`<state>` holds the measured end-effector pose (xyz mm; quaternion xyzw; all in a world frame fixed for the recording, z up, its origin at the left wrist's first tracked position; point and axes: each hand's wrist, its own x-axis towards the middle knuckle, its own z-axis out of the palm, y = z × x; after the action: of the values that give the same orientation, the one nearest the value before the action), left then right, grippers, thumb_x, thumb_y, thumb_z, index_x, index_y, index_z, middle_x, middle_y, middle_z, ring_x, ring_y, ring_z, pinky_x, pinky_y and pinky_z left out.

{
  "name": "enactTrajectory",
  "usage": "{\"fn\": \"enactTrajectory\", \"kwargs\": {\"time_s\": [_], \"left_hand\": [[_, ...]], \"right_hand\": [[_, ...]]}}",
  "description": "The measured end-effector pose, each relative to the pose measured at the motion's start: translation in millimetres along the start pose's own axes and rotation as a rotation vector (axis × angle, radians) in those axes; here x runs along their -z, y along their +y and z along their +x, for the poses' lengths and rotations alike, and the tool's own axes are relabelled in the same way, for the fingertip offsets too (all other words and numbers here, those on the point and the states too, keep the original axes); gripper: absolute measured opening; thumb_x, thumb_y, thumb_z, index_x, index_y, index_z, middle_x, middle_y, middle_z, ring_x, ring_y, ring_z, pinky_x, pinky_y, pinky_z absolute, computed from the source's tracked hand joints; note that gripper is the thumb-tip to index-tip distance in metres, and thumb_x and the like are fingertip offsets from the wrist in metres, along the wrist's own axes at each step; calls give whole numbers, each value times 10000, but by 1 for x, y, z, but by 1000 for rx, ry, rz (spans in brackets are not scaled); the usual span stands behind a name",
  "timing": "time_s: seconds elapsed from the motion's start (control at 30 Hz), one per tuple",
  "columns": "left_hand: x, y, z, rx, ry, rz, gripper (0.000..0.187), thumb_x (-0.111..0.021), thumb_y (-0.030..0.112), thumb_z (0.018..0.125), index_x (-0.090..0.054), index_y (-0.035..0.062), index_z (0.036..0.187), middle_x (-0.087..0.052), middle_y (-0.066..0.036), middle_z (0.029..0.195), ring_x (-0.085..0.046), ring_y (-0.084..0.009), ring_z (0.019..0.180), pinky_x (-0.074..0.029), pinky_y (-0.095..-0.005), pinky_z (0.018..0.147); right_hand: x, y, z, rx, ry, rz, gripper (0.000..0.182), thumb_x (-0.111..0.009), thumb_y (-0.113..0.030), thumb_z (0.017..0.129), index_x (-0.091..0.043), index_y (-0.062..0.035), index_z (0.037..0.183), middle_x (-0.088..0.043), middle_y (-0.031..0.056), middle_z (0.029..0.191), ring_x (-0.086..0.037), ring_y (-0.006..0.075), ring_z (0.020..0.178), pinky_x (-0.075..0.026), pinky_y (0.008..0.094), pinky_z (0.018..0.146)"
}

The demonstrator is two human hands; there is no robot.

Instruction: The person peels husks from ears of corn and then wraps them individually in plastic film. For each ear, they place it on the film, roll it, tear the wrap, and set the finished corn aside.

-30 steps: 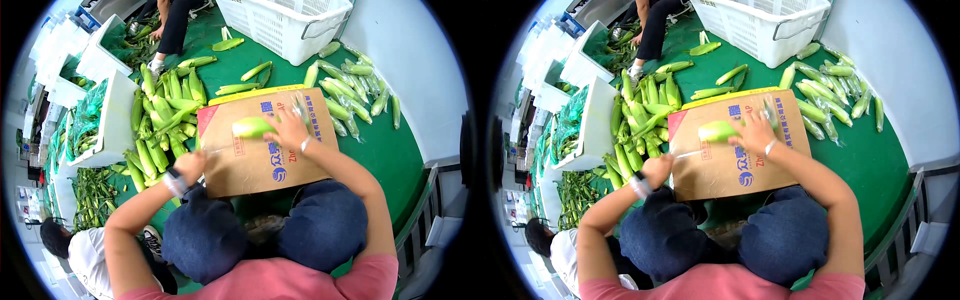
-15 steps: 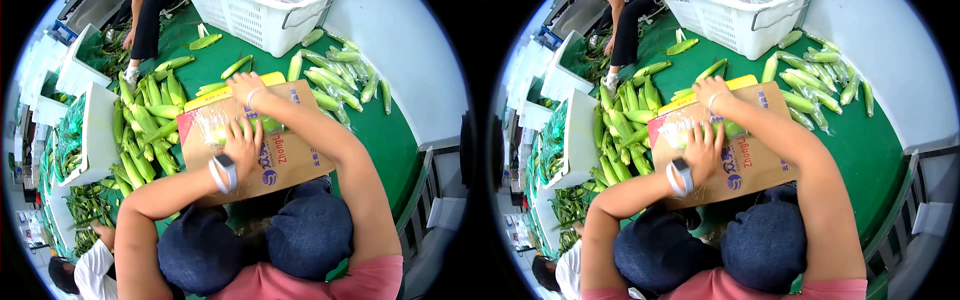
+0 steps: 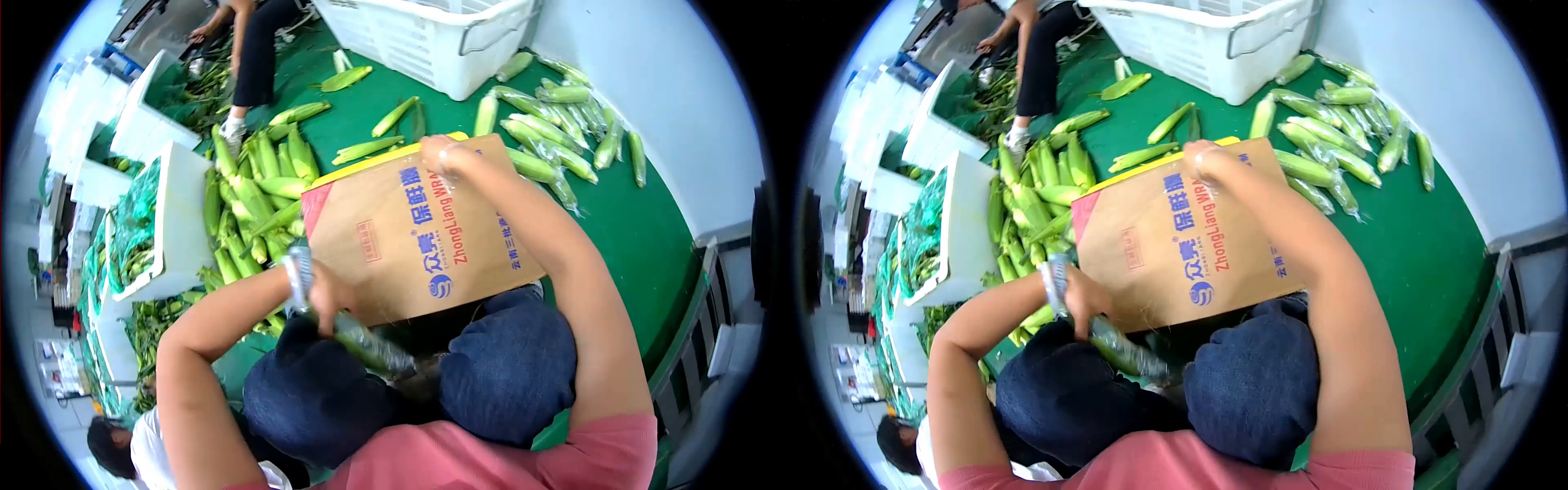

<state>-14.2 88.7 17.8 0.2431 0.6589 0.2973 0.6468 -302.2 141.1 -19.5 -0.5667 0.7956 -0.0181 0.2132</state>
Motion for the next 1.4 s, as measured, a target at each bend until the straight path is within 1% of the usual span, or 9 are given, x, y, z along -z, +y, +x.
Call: {"fn": "enactTrajectory", "kwargs": {"time_s": [0.2,0.3,0.5,0.6,0.63,0.8,1.07,1.2,1.4], "left_hand": [[-82,19,-79,-654,956,-1629,541,-698,340,753,-497,-13,1110,-605,-142,983,-605,-249,818,-520,-364,713],[-42,35,-63,-539,1710,-1308,365,-595,260,846,-508,5,1093,-605,-123,918,-600,-228,824,-506,-366,770],[33,69,-28,-1318,1629,-1259,531,-600,252,819,-354,41,1240,-552,-130,969,-599,-255,857,-504,-390,773],[36,72,-46,-785,2356,-992,410,-625,80,801,-389,37,1133,-570,-108,842,-620,-237,637,-533,-317,547],[39,69,-45,-787,2456,-1049,330,-641,29,785,-432,26,1040,-580,-96,766,-614,-222,588,-536,-312,547],[34,12,-35,643,2043,-350,318,-602,327,852,-548,37,970,-612,-113,649,-602,-250,545,-439,-361,486],[16,-16,-16,-67,2478,-38,248,-529,276,877,-591,45,938,-635,-125,782,-616,-279,750,-480,-367,684],[-51,-203,-37,1264,2774,-387,376,-698,262,753,-516,7,960,-547,-185,857,-555,-353,757,-450,-438,676],[-57,-245,-58,1341,2190,-948,785,-771,376,639,-403,-90,1151,-538,-253,1114,-551,-399,1003,-459,-414,866]], "right_hand": [[-28,-10,-66,251,278,187,470,-626,-232,791,-485,-6,1178,-472,203,1204,-457,326,1111,-375,385,952],[-33,-69,-97,515,90,508,680,-668,-365,790,-392,13,1283,-444,213,1247,-458,336,1149,-391,393,952],[-17,-116,-151,355,-618,1701,546,-681,-290,790,-413,-9,1173,-539,74,909,-554,171,813,-476,288,712],[-39,-97,-144,216,-737,1667,412,-683,-229,757,-466,-21,1040,-551,79,728,-572,177,603,-469,310,537],[-46,-88,-140,376,-106,1215,410,-685,-208,742,-480,-32,1051,-553,92,724,-561,195,561,-465,325,519],[7,-64,-163,329,648,-160,404,-706,-169,630,-556,-56,988,-568,105,739,-576,297,598,-464,378,524],[32,27,-154,58,621,-205,376,-720,-204,641,-552,-79,953,-608,141,759,-604,331,659,-472,394,549],[54,153,-151,-270,684,-33,617,-712,-227,726,-437,-23,1239,-547,231,1142,-536,363,1041,-434,409,864],[10,63,-155,-31,470,29,598,-669,-189,758,-420,-4,1269,-482,227,1211,-438,376,1148,-333,410,999]]}}
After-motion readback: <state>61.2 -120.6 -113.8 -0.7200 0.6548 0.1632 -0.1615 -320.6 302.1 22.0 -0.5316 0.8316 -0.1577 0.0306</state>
